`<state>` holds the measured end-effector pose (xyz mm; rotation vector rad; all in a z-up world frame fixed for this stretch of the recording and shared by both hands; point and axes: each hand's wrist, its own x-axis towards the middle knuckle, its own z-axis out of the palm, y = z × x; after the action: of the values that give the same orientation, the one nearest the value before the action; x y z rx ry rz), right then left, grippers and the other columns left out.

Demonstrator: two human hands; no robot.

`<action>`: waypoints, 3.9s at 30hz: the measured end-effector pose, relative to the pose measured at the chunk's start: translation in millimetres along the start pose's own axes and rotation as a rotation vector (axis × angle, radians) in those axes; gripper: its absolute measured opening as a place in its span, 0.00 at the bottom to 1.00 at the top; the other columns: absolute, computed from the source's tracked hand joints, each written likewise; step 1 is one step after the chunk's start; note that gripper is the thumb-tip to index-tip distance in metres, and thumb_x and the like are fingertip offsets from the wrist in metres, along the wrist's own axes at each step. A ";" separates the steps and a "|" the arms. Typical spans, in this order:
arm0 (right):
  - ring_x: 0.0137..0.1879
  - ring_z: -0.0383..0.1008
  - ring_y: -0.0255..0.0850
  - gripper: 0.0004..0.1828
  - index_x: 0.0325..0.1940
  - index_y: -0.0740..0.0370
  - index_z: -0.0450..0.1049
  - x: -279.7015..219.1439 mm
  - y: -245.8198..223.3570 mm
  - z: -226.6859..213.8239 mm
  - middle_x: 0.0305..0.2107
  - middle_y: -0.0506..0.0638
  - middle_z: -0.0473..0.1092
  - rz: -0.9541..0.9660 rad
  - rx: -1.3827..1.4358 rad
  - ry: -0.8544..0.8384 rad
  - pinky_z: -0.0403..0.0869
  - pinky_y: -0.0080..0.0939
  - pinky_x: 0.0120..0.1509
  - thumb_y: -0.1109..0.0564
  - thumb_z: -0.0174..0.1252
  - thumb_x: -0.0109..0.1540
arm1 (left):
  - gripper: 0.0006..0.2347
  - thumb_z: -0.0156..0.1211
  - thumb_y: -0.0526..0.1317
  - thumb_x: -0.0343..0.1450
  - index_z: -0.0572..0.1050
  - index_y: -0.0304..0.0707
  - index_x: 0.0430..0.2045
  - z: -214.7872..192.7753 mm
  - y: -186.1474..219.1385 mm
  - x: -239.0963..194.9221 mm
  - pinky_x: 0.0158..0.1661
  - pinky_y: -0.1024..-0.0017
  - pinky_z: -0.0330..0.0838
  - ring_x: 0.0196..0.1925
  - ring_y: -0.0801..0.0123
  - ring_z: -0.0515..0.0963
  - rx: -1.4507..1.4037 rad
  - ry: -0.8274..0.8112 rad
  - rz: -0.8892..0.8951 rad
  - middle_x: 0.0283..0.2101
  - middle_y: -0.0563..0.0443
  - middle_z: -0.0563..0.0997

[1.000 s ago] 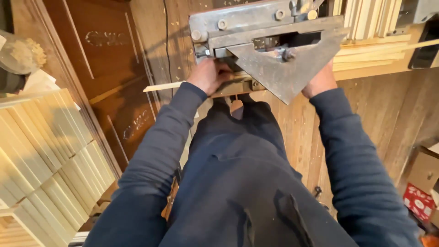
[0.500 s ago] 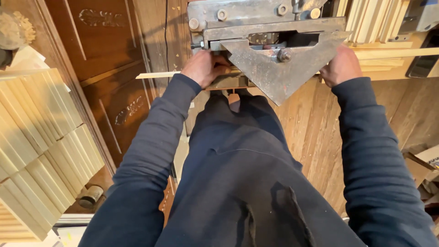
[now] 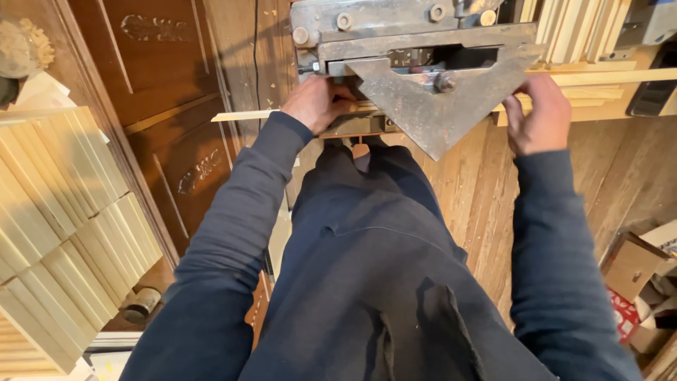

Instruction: Joining wooden frame molding pieces together using a framing joiner machine.

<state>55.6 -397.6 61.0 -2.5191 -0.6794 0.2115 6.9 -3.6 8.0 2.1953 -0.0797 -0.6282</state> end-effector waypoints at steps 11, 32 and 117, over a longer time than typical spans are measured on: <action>0.36 0.70 0.51 0.09 0.40 0.67 0.68 -60.2 -93.5 71.0 0.27 0.57 0.67 0.418 0.345 -0.368 0.71 0.50 0.43 0.60 0.60 0.61 | 0.08 0.66 0.43 0.68 0.85 0.40 0.33 6.0 -6.9 -1.5 0.46 0.55 0.73 0.41 0.45 0.81 -0.059 0.048 0.038 0.37 0.40 0.84; 0.42 0.70 0.63 0.13 0.45 0.67 0.72 41.5 -122.5 85.4 0.36 0.65 0.70 -0.075 0.126 -0.405 0.68 0.60 0.48 0.53 0.52 0.73 | 0.09 0.66 0.46 0.71 0.86 0.41 0.34 16.6 -15.5 1.4 0.43 0.52 0.72 0.38 0.44 0.80 0.061 0.082 0.070 0.33 0.38 0.83; 0.66 0.66 0.66 0.33 0.72 0.64 0.57 24.0 -175.7 147.6 0.64 0.67 0.58 -0.031 0.101 -0.225 0.73 0.56 0.61 0.53 0.62 0.67 | 0.08 0.73 0.43 0.65 0.83 0.37 0.27 -51.4 -63.8 -101.7 0.44 0.55 0.72 0.42 0.49 0.80 -0.018 0.318 0.056 0.35 0.45 0.82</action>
<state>-39.1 -190.1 26.1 -2.4078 -0.7742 0.5114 -67.8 101.4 29.7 2.2400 0.0301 -0.2428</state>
